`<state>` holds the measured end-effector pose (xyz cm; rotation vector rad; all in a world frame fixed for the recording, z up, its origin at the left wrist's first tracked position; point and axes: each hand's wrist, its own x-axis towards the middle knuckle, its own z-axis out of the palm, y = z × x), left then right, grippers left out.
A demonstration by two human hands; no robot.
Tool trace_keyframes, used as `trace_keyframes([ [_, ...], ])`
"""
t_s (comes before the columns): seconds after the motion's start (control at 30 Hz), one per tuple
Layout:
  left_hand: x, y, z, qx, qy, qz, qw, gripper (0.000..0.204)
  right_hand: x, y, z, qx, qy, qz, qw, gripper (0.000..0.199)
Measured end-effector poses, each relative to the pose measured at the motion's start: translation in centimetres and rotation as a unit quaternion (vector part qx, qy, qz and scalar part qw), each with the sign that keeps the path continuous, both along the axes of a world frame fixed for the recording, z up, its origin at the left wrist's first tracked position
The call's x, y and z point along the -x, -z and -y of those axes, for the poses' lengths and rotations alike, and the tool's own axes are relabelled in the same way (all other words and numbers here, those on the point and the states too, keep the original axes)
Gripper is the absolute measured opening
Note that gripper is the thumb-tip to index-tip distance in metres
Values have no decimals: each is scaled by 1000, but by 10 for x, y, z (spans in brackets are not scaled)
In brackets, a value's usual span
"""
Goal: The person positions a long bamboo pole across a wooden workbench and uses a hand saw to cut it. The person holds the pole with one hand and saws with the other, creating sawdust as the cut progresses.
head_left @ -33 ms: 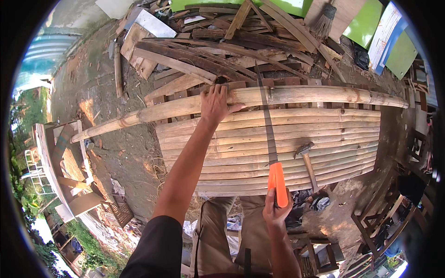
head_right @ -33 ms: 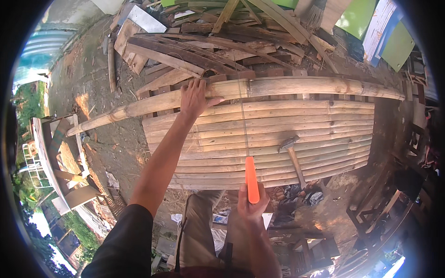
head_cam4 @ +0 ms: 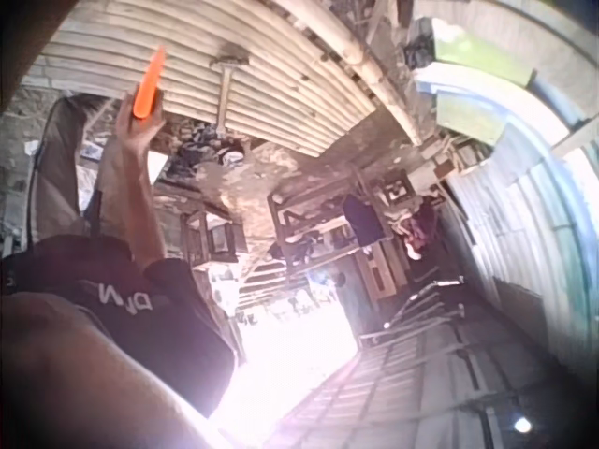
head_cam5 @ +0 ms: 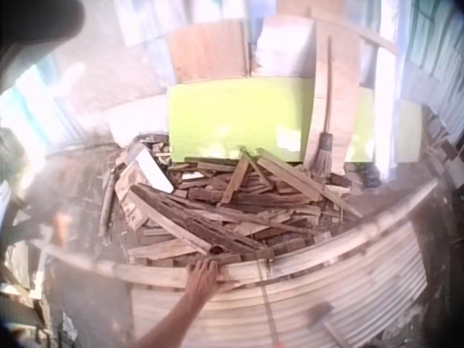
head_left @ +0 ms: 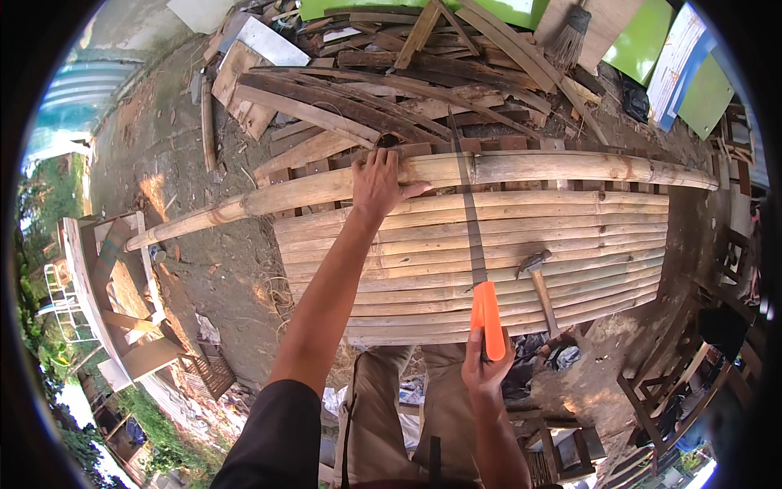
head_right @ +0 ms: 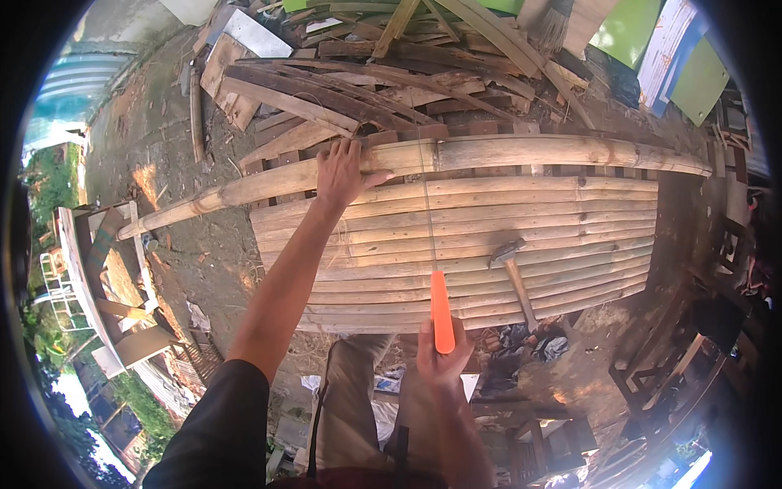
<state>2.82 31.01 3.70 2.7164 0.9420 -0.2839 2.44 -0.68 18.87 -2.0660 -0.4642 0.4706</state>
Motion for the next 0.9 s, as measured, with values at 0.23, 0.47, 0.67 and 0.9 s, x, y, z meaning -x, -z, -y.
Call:
trace_keyframes([
  [0.23,-36,19,10,4,-154,116,981,44,1,2,-37,-3,17,-73,997,22],
  [0.47,-34,23,18,-51,-129,204,969,45,3,-10,-48,34,4,-83,996,19],
  [0.67,-32,13,19,-12,-129,168,977,48,1,-18,-60,44,13,-92,995,18],
  [0.9,-32,22,21,-29,-128,182,975,60,-7,-27,-87,74,16,-114,991,17],
])
